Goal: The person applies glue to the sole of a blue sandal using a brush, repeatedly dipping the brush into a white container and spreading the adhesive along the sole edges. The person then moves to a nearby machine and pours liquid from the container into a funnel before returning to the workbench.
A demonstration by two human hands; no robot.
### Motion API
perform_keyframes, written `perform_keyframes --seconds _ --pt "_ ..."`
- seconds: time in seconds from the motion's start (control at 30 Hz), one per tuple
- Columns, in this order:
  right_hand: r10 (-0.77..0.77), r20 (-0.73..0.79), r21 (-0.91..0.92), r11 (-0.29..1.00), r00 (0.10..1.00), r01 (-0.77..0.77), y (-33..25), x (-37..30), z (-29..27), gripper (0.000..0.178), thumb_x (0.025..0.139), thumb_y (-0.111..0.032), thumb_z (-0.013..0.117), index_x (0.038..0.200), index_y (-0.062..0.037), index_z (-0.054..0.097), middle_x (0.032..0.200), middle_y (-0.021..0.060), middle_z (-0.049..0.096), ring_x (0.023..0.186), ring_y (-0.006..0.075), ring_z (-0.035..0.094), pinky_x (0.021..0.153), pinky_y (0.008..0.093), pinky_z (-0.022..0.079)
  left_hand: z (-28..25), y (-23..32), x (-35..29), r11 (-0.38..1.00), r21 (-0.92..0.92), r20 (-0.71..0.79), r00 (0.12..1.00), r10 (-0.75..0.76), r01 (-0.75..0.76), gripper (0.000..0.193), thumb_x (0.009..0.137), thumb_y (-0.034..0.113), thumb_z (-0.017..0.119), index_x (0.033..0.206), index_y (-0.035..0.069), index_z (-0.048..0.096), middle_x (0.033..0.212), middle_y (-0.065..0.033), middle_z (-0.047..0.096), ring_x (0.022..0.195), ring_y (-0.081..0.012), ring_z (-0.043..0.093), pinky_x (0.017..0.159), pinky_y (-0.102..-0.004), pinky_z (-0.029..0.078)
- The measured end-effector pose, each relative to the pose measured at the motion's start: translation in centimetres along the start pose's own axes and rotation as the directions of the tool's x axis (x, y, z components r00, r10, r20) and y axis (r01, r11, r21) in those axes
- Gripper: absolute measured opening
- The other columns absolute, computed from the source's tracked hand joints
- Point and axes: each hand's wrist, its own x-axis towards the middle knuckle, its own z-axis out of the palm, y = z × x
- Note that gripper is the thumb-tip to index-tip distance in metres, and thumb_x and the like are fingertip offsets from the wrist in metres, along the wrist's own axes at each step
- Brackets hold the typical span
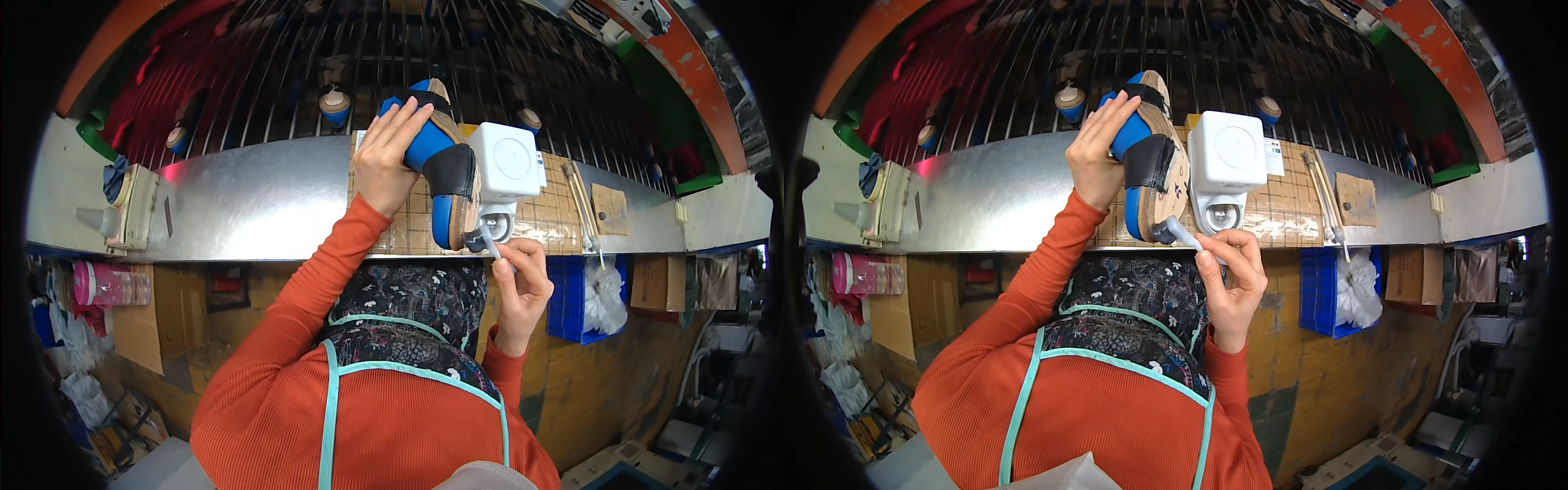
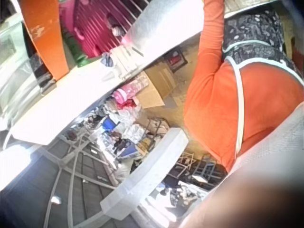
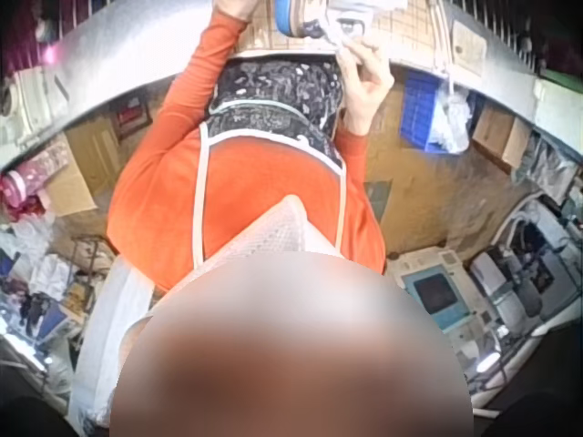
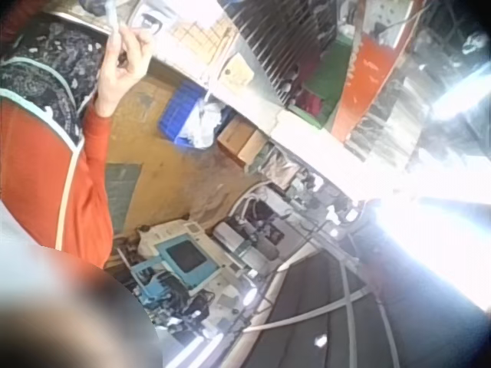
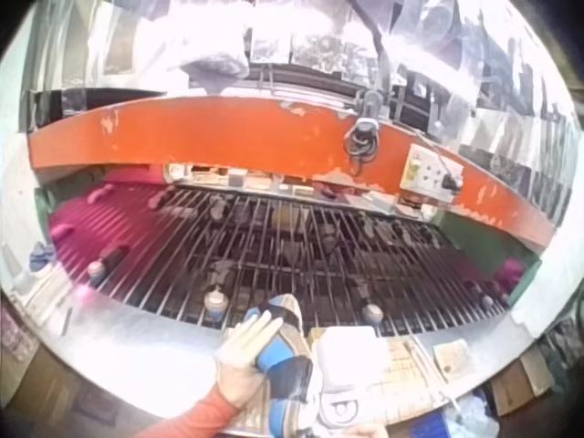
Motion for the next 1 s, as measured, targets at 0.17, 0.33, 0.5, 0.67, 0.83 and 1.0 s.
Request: perform_keyframes --seconds 0.17,0.33,0.5,0.67,0.83,1.0 --pt "-0.05 -0.071 -0.094 0.995 0.996 0.043 -0.2 0.1 0.7 0.019 0.083 0.002 0.067 0.102 0.0012 0.071 0.095 0.0078 0.056 0.087 0.0135 0.053 0.072 0.0228 0.044 0.0 0.2 -0.3 1.0 0.003 0.017 1.0 -0.005 0.005 0.06 0.064 0.002 0.077 0.122 0.015 0.066 0.125 -0.012 0.063 0.117 -0.0298 0.059 0.1 -0.0417 0.046" --pt "-0.07 -0.107 -0.138 0.989 0.992 0.055 -0.3 0.8 1.1 0.018 0.084 0.001 0.068 0.102 -0.0004 0.072 0.095 0.0068 0.056 0.084 0.0111 0.053 0.062 0.0203 0.044 0.1 0.4 -0.4 1.0 -0.025 -0.005 1.0 -0.002 0.002 0.067 0.06 -0.003 0.075 0.122 0.018 0.065 0.126 -0.0107 0.063 0.115 -0.0338 0.06 0.099 -0.046 0.046" --pt "-0.129 -0.179 -0.178 0.979 0.975 0.097 -0.4 1.0 1.7 0.019 0.084 0.001 0.068 0.103 0.001 0.071 0.097 0.0069 0.055 0.087 0.0129 0.053 0.073 0.0236 0.044 -0.3 0.4 -0.2 1.0 0.013 0.012 1.0 0.007 -0.007 0.06 0.064 0.002 0.077 0.121 0.014 0.065 0.124 -0.0124 0.063 0.116 -0.0304 0.06 0.1 -0.0416 0.046" --pt "-0.235 -0.119 -0.204 0.957 0.965 0.208 0.0 1.4 1.5 0.02 0.082 0.002 0.07 0.101 -0.0023 0.072 0.095 0.0063 0.056 0.082 0.0123 0.054 0.063 0.0226 0.046 -0.4 0.4 -0.2 1.0 -0.014 0.052 0.998 -0.025 0.026 0.06 0.063 0.003 0.079 0.121 0.014 0.065 0.123 -0.013 0.063 0.115 -0.0299 0.061 0.1 -0.043 0.046" --pt "-0.266 -0.067 -0.191 0.949 0.962 0.249 0.0 1.8 1.1 0.02 0.081 0.002 0.071 0.101 -0.0019 0.072 0.095 0.007 0.056 0.082 0.0128 0.054 0.063 0.0219 0.046 -0.8 0.8 -0.1 0.992 -0.079 0.145 0.986 -0.087 0.099 0.06 0.062 0.004 0.079 0.119 0.016 0.065 0.123 -0.0109 0.064 0.112 -0.0307 0.062 0.099 -0.0459 0.047" --pt "-0.339 -0.01 -0.184 0.925 0.941 0.332 -0.4 3.5 0.5 0.02 0.081 0.001 0.071 0.1 -0.0013 0.073 0.095 0.0075 0.056 0.081 0.0135 0.055 0.063 0.0222 0.047 -1.5 1.1 0.3 0.989 -0.117 0.232 0.971 -0.06 0.09 0.051 0.066 0.012 0.081 0.114 0.011 0.067 0.107 -0.0156 0.069 0.094 -0.0283 0.069 0.083 -0.0357 0.055"
